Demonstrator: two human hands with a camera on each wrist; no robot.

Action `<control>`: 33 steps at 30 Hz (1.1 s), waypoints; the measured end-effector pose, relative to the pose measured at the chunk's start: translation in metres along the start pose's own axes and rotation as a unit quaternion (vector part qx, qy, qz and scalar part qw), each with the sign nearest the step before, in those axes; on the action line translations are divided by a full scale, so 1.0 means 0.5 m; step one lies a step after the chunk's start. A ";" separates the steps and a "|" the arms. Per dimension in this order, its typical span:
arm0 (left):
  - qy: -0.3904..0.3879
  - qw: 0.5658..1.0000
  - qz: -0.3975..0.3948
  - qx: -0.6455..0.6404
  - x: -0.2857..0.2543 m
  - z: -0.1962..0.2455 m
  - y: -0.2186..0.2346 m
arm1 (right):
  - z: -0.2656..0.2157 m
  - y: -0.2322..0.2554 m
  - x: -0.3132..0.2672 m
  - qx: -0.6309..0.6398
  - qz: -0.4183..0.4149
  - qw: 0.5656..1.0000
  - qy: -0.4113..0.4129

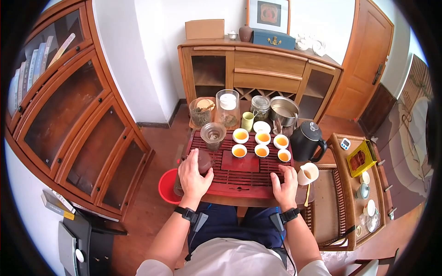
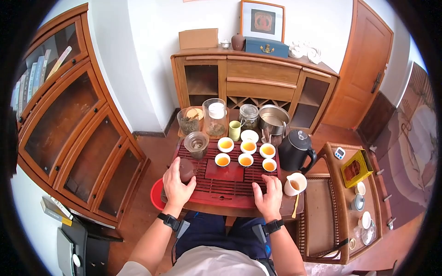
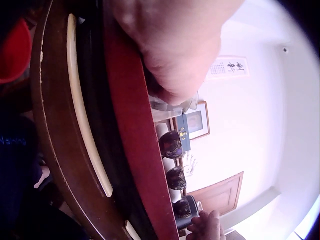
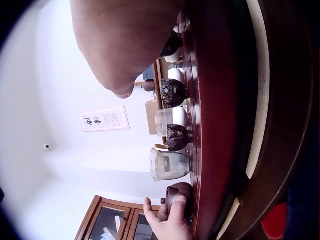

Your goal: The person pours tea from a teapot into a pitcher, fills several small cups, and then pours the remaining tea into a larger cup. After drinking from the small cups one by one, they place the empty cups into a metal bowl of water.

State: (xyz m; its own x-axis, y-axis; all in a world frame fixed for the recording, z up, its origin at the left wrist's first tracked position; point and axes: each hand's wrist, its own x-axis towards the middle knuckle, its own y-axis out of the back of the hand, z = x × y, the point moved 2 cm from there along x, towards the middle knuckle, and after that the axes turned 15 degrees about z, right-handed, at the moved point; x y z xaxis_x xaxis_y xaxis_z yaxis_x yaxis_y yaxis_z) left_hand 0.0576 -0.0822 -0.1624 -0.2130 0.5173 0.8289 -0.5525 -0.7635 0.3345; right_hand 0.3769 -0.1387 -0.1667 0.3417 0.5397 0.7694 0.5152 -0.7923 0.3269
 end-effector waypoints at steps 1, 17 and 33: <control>-0.033 0.999 0.000 0.007 0.000 0.001 0.000 | -0.001 0.001 0.000 -0.001 -0.002 1.000 -0.002; -0.060 0.995 -0.047 0.065 -0.007 -0.009 -0.009 | -0.009 0.002 0.003 -0.013 0.007 0.999 0.029; -0.035 0.999 -0.033 0.025 -0.009 -0.010 -0.008 | -0.008 0.002 0.005 -0.003 0.005 1.000 0.024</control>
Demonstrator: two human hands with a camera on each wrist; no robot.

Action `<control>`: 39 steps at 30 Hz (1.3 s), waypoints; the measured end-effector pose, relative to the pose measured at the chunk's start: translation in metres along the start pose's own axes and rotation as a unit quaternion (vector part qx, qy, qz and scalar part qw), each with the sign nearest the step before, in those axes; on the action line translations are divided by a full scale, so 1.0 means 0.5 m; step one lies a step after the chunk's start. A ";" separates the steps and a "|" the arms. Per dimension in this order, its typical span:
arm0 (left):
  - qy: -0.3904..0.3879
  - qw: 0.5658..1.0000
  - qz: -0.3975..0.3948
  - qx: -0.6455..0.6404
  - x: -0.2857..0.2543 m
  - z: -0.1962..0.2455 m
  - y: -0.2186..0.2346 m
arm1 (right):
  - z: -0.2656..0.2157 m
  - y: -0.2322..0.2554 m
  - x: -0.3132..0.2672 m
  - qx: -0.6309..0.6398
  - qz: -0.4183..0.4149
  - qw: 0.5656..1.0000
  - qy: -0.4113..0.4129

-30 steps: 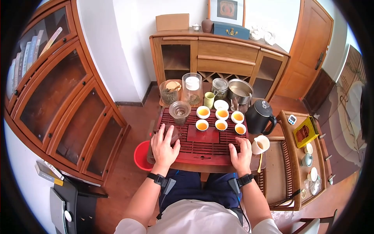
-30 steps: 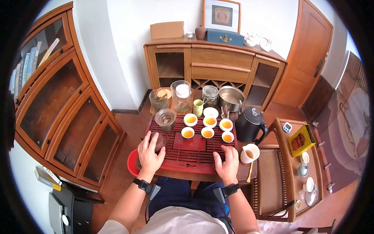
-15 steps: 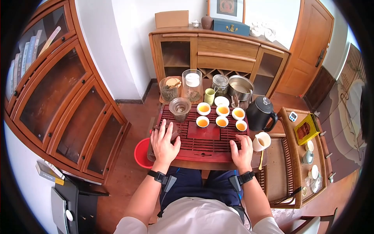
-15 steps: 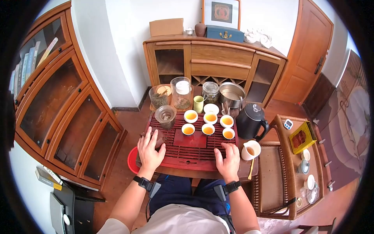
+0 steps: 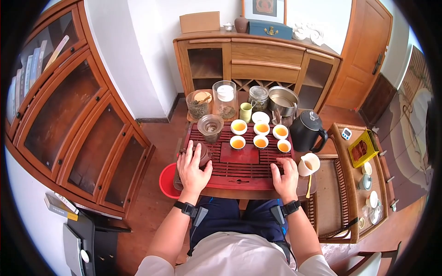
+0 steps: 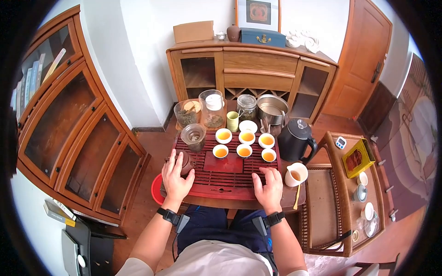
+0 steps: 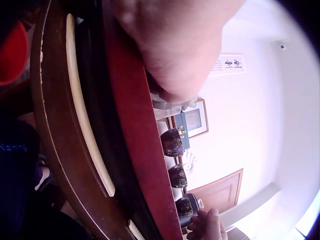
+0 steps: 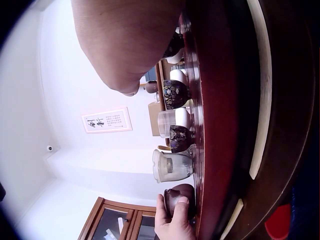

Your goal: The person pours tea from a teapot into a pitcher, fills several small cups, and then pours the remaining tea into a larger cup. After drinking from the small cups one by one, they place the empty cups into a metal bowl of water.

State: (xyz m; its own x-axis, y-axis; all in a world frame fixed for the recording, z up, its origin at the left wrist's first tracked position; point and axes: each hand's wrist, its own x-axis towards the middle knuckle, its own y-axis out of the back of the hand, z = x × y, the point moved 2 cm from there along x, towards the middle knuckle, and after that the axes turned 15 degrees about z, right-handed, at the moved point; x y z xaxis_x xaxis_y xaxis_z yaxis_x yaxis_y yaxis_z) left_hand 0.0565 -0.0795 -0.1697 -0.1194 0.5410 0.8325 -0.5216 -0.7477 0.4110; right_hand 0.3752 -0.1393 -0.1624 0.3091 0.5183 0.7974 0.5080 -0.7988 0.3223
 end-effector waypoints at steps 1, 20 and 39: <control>-0.008 1.000 -0.002 0.005 -0.001 -0.001 -0.001 | 0.001 0.000 0.000 0.000 0.000 1.000 -0.001; -0.006 0.963 -0.232 0.139 0.085 0.061 0.067 | 0.006 0.001 -0.003 0.012 0.008 1.000 -0.026; 0.090 0.974 -0.204 -0.051 0.111 -0.017 0.079 | 0.003 0.001 -0.001 0.013 0.006 1.000 -0.020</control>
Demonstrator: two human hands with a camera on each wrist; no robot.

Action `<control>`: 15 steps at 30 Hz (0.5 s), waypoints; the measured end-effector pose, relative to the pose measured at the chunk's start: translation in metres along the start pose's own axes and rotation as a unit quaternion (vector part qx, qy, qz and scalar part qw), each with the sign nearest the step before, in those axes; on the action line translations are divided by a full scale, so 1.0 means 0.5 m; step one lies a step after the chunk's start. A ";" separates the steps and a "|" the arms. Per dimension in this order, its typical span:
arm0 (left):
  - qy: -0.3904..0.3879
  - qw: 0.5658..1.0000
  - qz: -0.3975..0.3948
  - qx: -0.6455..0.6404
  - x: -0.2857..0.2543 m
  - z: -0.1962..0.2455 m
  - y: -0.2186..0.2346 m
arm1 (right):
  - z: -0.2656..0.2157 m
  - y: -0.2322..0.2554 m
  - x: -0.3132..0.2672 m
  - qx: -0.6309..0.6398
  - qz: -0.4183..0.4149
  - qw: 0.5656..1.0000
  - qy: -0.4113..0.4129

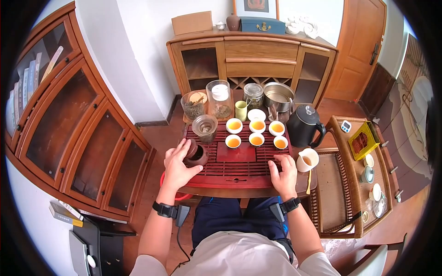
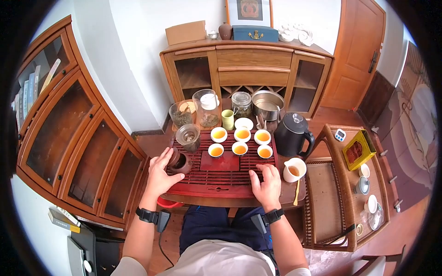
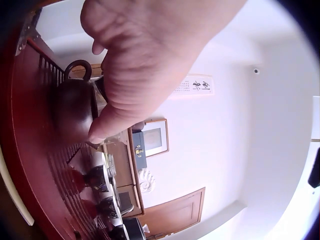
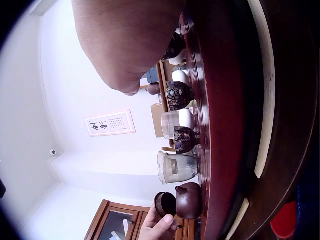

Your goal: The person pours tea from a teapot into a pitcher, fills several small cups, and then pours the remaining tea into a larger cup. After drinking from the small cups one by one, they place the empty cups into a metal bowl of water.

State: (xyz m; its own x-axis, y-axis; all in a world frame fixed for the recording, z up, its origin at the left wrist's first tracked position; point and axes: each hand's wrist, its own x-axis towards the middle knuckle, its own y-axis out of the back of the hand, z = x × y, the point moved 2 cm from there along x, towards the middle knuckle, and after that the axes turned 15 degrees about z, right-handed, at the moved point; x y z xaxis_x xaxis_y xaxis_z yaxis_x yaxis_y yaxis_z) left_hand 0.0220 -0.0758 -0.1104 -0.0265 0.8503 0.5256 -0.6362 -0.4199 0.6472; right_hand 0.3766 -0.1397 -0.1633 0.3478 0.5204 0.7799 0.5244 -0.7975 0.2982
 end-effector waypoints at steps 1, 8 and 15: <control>-0.008 1.000 0.001 0.007 -0.003 0.004 -0.003 | 0.000 0.000 0.001 0.000 0.000 1.000 0.000; -0.078 0.989 0.012 0.125 -0.022 0.037 -0.028 | -0.001 0.000 0.000 -0.003 0.001 1.000 0.001; -0.104 0.980 0.006 0.168 -0.045 0.030 -0.047 | 0.000 0.000 0.000 0.000 0.000 1.000 -0.003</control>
State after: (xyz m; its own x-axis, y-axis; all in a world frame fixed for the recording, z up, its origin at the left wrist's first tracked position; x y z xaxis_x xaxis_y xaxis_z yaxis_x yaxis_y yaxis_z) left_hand 0.0493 -0.0901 -0.1292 0.1471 0.7765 0.6127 -0.3459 -0.5399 0.7674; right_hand 0.3768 -0.1398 -0.1632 0.3535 0.5220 0.7762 0.5237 -0.7980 0.2981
